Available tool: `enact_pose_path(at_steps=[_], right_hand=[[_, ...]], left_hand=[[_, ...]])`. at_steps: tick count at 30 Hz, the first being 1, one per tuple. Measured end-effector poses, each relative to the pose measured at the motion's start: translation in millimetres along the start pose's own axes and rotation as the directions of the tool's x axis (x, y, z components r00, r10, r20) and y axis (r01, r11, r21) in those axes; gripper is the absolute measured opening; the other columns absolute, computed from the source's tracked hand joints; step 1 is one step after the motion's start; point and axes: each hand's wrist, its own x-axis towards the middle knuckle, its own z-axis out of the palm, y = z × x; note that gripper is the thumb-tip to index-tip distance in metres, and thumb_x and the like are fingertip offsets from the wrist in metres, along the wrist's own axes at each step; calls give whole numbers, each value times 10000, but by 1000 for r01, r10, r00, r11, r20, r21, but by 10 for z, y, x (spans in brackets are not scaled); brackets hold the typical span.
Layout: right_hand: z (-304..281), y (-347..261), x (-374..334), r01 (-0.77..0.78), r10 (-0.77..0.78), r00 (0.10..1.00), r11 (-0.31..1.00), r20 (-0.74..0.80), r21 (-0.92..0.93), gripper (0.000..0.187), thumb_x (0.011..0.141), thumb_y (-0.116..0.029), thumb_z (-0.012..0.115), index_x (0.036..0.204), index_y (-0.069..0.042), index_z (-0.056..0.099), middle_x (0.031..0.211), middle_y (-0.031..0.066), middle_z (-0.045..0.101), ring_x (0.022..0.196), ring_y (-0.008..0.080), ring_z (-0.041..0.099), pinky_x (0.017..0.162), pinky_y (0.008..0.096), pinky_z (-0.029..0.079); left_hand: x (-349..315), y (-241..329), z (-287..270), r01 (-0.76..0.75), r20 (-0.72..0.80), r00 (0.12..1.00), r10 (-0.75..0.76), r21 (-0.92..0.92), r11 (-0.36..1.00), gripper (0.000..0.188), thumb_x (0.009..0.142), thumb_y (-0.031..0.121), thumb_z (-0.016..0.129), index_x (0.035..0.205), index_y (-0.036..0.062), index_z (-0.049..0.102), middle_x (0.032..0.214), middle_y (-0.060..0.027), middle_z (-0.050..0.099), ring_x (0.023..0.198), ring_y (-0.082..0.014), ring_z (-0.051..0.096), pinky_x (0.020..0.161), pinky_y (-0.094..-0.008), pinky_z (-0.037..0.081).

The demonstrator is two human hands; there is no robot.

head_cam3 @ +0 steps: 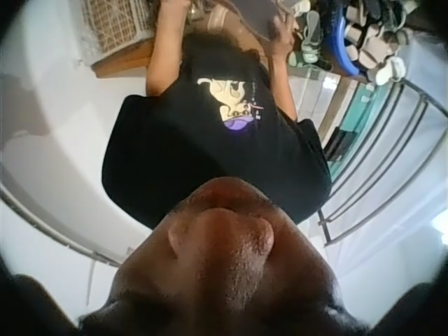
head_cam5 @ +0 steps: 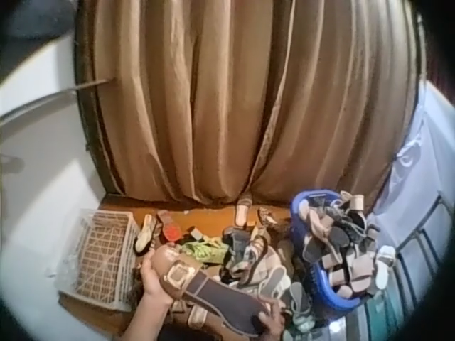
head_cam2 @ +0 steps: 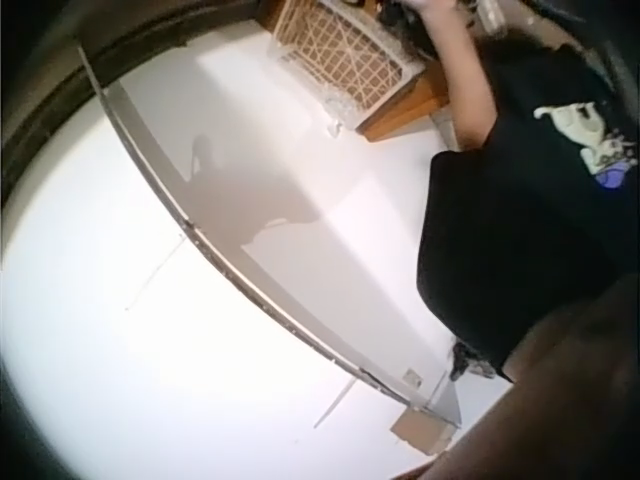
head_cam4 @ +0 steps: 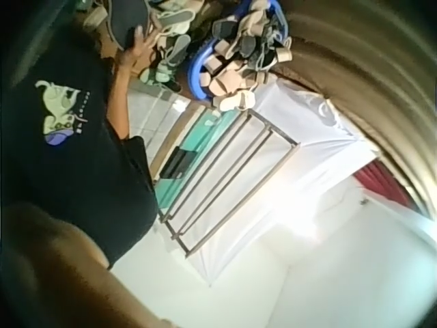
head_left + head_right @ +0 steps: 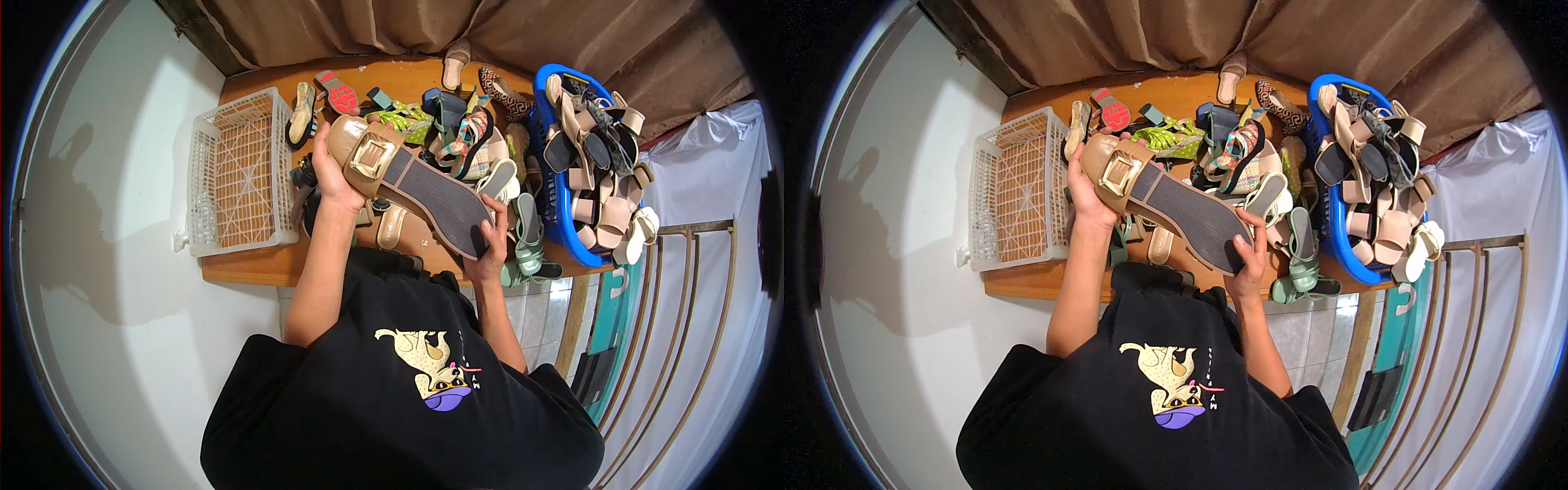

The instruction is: The recorder picks up various sandals and shoes from a cluttered desk and places them into organized bins or containers.

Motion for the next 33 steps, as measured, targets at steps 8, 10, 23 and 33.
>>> enact_pose_path(at_steps=[8,10,23,33], right_hand=[[56,-143,13,90,-87,996,983,26,-157,602,822,-311,622,1329,-21,478,1303,204,529,1175,313,572,991,427,509],[83,-198,5,67,-63,997,989,32,-130,615,815,-316,625,1335,-23,476,1304,204,531,1181,315,568,1000,426,497],[238,-274,57,-176,37,952,878,303,446,799,1007,-692,257,1471,-56,392,1507,250,425,1368,371,465,1112,512,424],[308,-77,60,-169,109,981,879,159,446,673,1046,-553,385,1508,-63,375,1435,139,524,1311,279,531,1098,461,462]], left_hand=[[6,-48,-58,3,-22,1000,-2,48,999,479,1018,489,338,1192,99,556,1112,-149,636,1115,-350,639,930,-506,564],[-8,-65,-40,3,-53,999,-1,30,1000,484,1016,494,336,1193,102,557,1109,-144,634,1117,-347,635,931,-508,564],[-27,14,-180,6,-59,998,-13,-109,994,453,1054,425,270,1277,124,525,1268,-117,572,1258,-379,535,1024,-776,386],[-28,-109,-180,1,-138,990,-26,-179,984,440,1045,424,313,1261,115,540,1248,-127,593,1273,-403,537,1044,-781,364]])
